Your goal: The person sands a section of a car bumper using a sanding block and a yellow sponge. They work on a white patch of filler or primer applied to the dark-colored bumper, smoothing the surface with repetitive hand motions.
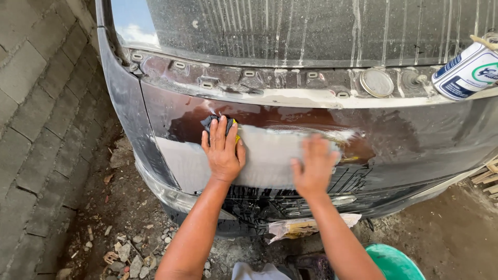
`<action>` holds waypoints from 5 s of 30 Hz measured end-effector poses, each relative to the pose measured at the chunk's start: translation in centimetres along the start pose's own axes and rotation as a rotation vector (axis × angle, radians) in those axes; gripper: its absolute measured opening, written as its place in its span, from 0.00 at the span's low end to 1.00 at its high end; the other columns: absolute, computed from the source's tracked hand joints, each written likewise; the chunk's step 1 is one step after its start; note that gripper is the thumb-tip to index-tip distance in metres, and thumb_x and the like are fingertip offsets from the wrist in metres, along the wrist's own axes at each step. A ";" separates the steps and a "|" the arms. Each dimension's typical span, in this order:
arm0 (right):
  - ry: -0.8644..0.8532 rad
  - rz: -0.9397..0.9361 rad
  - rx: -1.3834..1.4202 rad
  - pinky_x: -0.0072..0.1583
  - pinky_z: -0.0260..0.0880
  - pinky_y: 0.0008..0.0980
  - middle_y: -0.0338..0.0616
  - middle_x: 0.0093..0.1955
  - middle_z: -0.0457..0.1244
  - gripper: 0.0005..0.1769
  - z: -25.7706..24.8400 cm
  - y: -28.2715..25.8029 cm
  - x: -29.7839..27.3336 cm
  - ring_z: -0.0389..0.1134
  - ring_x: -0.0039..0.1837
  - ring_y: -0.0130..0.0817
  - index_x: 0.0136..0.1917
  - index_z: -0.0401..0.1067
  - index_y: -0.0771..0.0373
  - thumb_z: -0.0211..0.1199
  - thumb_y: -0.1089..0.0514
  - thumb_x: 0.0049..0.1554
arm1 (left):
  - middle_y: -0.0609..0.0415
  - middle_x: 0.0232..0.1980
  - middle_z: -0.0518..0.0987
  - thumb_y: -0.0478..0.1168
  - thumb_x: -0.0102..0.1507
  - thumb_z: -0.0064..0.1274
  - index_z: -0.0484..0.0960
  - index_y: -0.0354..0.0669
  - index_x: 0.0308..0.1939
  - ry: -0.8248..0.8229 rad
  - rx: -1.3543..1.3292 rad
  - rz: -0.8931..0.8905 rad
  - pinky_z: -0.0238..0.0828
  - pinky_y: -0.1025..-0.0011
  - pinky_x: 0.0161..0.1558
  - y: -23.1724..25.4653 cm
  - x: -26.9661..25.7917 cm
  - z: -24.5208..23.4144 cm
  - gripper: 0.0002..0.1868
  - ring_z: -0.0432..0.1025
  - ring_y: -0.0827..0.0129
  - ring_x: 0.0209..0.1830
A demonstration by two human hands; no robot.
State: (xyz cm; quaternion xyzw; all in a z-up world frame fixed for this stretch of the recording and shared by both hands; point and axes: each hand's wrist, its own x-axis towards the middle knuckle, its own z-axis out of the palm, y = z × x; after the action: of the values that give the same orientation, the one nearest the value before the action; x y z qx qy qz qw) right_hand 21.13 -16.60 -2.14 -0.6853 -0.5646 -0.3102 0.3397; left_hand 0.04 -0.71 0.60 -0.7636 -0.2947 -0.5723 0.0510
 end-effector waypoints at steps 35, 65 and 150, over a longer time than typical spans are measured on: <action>-0.164 0.172 -0.099 0.80 0.33 0.67 0.54 0.85 0.45 0.36 -0.8 1.6 -2.9 0.42 0.86 0.54 0.80 0.55 0.60 0.50 0.40 0.66 | 0.39 0.77 0.67 0.39 0.66 0.52 0.77 0.40 0.67 -0.006 -0.006 -0.012 0.40 0.45 0.77 -0.2 -0.5 0.5 0.24 0.57 0.45 0.80; -0.470 0.238 -0.226 0.75 0.40 0.62 0.49 0.84 0.47 0.40 -1.5 2.5 -4.1 0.44 0.85 0.47 0.79 0.54 0.55 0.40 0.30 0.63 | 0.38 0.77 0.67 0.40 0.66 0.52 0.76 0.40 0.67 -0.014 0.029 0.003 0.39 0.44 0.77 -0.2 -0.3 0.3 0.24 0.57 0.44 0.80; -0.285 0.046 -0.163 0.78 0.32 0.69 0.45 0.86 0.43 0.38 -3.0 8.4 -2.7 0.38 0.87 0.43 0.81 0.51 0.51 0.41 0.32 0.65 | 0.38 0.77 0.66 0.40 0.67 0.52 0.75 0.39 0.68 -0.003 0.076 -0.043 0.43 0.44 0.76 9.4 -1.5 4.5 0.24 0.57 0.43 0.80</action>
State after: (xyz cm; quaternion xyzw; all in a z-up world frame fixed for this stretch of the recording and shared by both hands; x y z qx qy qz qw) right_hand 28.81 -21.68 -3.51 -0.7604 -0.5641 -0.2470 0.2065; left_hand 8.39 -7.15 0.12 -0.7554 -0.3327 -0.5606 0.0669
